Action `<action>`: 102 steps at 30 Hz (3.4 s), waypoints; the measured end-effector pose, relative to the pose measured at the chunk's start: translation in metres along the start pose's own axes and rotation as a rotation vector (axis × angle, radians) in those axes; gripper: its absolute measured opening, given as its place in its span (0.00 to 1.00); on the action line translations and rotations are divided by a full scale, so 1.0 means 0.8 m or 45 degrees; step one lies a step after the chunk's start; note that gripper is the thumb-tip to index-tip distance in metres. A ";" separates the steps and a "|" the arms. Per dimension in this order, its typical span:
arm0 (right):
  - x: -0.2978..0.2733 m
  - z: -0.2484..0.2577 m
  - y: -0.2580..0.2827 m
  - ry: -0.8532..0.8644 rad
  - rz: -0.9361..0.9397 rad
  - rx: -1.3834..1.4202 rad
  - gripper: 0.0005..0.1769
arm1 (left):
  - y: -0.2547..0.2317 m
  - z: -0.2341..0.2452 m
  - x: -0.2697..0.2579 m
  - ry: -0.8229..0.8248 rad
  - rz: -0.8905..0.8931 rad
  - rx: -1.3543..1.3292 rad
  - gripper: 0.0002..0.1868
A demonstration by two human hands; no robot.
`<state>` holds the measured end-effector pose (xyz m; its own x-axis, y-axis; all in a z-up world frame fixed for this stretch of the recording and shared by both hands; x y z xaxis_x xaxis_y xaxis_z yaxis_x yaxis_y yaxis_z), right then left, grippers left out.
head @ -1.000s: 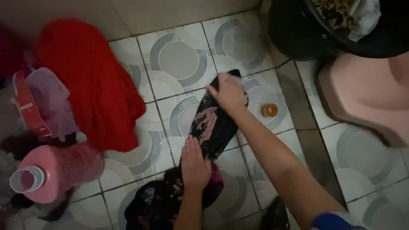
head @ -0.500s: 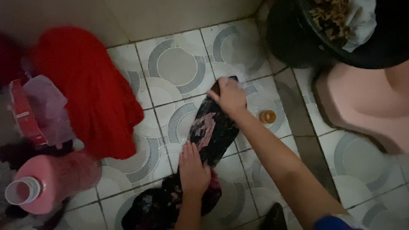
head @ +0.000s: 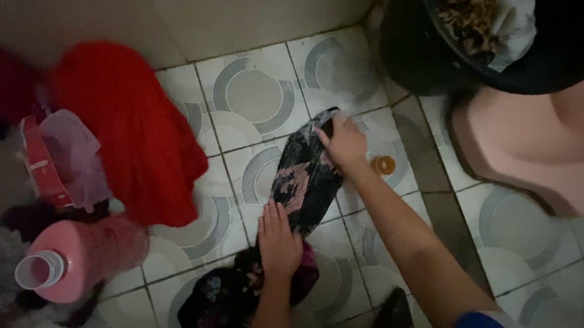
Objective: Manually washing a piece of clothing on a tiled bathroom floor using liquid soap and hand scrubbing.
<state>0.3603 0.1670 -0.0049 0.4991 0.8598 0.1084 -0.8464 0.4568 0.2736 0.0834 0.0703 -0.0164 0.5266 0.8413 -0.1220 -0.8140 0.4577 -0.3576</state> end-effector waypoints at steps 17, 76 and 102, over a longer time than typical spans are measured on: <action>-0.070 -0.006 0.079 0.140 0.222 -0.028 0.36 | 0.017 0.027 -0.019 -0.360 -0.044 -0.437 0.40; -0.147 -0.039 0.125 0.401 0.478 0.088 0.34 | 0.055 0.007 -0.047 -0.004 0.166 0.076 0.44; -0.160 0.043 0.013 -0.198 -0.473 -0.071 0.35 | 0.008 0.014 -0.029 -0.040 0.041 0.060 0.52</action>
<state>0.2941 0.0536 0.0170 0.7916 0.5907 0.1564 -0.6096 0.7454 0.2699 0.0634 0.0569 -0.0053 0.4924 0.8642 -0.1033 -0.8415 0.4424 -0.3102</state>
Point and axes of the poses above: each hand's wrist, its own x-axis towards the middle knuckle, its own z-axis out of the back of the hand, y = z × x, the point moved 7 cm from there along x, towards the middle knuckle, and after that the axes turned 1 degree about -y, right-handed, at the moved point
